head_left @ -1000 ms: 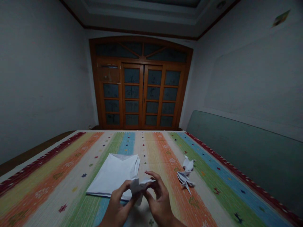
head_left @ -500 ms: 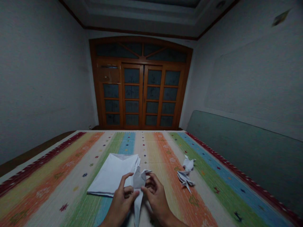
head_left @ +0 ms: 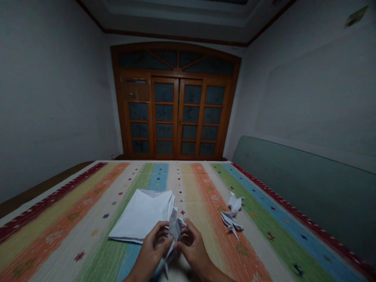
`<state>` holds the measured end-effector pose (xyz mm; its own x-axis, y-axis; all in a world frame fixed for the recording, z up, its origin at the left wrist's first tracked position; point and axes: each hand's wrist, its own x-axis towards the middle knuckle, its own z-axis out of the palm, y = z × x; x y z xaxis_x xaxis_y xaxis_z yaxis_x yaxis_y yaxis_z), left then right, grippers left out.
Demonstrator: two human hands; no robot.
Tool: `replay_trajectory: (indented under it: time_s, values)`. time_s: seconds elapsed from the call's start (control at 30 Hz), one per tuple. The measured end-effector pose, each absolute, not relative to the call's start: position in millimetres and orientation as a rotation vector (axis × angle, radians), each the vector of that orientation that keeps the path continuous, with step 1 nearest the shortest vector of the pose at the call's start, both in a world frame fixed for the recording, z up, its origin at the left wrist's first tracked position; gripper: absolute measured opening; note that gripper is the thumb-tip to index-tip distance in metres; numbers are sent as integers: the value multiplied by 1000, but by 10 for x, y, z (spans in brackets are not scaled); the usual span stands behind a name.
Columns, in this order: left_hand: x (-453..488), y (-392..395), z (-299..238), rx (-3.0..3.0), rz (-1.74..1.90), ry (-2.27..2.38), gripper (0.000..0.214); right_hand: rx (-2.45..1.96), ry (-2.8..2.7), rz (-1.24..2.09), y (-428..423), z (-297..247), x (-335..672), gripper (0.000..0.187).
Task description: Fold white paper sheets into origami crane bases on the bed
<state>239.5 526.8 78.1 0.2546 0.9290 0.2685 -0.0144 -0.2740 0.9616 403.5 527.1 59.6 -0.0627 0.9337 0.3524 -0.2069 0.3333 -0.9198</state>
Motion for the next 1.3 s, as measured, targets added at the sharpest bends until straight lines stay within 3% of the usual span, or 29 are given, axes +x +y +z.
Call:
replay_trajectory:
  time_s: [0.17,0.37,0.87,1.3]
  values:
    - [2403,5239,763,1477,1151,742,46,-790,-1339,1051,5233,660,4052,45]
    - [2424,5274,702,1419,1167,746,62,-766,-1376,982,5223,721,4061,51]
    - [2446,5103,943,1464,1271,1003,45,-941,-1278,1011,5159,766,3995,46]
    - [2426,5162,908,1524,1256,1087,30,-805,-1365,1115,5161,685,3991,40]
